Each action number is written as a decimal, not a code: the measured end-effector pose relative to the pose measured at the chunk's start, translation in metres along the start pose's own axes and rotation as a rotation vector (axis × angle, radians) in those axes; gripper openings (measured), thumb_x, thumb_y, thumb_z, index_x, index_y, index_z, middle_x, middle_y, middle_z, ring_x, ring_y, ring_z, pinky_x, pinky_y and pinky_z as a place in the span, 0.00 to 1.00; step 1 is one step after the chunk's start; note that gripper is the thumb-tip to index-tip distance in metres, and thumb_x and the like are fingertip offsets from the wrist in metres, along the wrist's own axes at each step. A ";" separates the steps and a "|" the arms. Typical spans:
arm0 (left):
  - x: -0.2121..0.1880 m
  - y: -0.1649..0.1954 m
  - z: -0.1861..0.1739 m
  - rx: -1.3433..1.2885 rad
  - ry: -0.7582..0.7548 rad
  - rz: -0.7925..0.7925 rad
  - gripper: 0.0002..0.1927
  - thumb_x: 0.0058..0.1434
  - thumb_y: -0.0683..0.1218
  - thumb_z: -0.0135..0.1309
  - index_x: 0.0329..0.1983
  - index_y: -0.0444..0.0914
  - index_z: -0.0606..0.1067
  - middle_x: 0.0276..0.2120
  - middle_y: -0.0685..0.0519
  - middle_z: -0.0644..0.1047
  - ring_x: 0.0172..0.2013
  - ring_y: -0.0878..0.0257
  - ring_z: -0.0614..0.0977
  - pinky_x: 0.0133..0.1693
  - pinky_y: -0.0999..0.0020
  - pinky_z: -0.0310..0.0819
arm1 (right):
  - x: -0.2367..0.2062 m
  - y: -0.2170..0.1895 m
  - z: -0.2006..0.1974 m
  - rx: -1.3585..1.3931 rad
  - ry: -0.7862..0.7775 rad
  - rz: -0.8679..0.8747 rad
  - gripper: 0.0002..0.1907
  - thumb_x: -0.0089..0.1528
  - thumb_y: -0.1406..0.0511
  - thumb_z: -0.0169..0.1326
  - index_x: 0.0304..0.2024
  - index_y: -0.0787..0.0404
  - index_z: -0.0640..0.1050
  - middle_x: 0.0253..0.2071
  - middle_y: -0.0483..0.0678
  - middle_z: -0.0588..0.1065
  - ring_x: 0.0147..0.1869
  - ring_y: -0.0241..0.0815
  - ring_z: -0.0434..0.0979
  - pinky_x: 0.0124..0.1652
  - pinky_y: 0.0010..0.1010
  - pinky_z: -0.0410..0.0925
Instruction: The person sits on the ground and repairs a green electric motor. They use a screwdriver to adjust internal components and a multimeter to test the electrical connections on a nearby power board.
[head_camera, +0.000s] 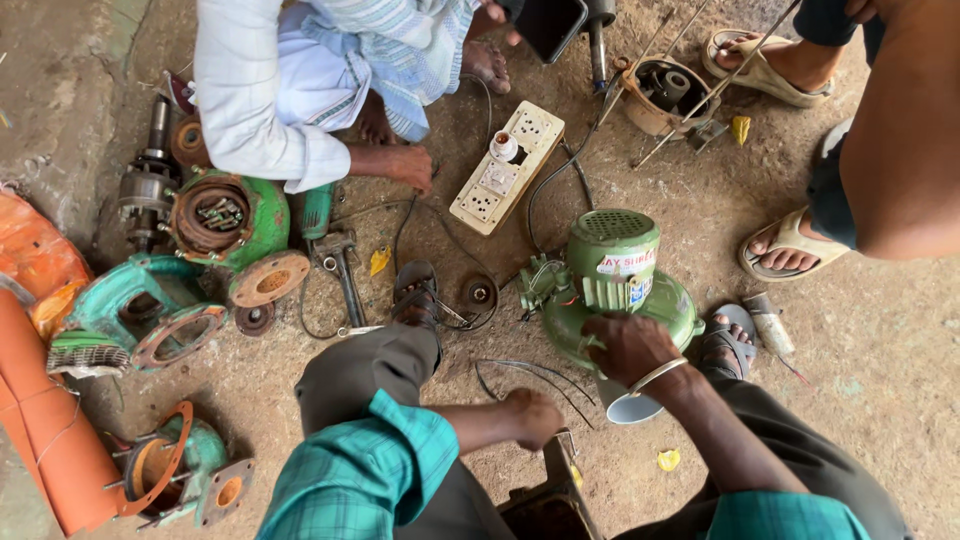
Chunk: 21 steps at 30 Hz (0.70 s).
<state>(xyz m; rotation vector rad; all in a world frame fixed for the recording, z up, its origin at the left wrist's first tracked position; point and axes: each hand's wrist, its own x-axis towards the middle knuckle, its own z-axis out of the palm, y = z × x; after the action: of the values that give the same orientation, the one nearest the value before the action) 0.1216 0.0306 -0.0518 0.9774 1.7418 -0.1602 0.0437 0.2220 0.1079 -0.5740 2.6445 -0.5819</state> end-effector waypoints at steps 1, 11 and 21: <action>0.000 -0.003 -0.001 -0.012 0.018 -0.012 0.06 0.62 0.42 0.54 0.30 0.36 0.73 0.23 0.51 0.69 0.24 0.62 0.70 0.29 0.64 0.73 | -0.005 -0.003 -0.003 0.000 0.034 -0.033 0.07 0.61 0.64 0.58 0.41 0.57 0.83 0.39 0.51 0.83 0.32 0.47 0.84 0.34 0.37 0.78; -0.051 -0.001 0.040 0.001 0.407 -0.065 0.13 0.52 0.50 0.63 0.40 0.41 0.83 0.42 0.50 0.82 0.45 0.52 0.83 0.40 0.54 0.81 | -0.166 -0.115 0.003 0.511 0.091 -0.297 0.08 0.56 0.72 0.65 0.38 0.62 0.83 0.37 0.49 0.84 0.39 0.46 0.85 0.39 0.36 0.76; -0.207 0.100 0.085 -0.253 0.915 0.068 0.17 0.57 0.49 0.61 0.48 0.44 0.74 0.40 0.49 0.79 0.41 0.48 0.83 0.35 0.48 0.78 | -0.356 -0.150 0.027 0.796 0.469 -0.009 0.07 0.66 0.73 0.61 0.45 0.66 0.78 0.42 0.54 0.80 0.46 0.38 0.82 0.47 0.25 0.75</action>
<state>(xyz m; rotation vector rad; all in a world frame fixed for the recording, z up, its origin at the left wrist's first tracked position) 0.2681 -0.0601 0.1228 0.9830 2.4570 0.6337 0.4033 0.2529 0.2491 -0.2113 2.4717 -1.8247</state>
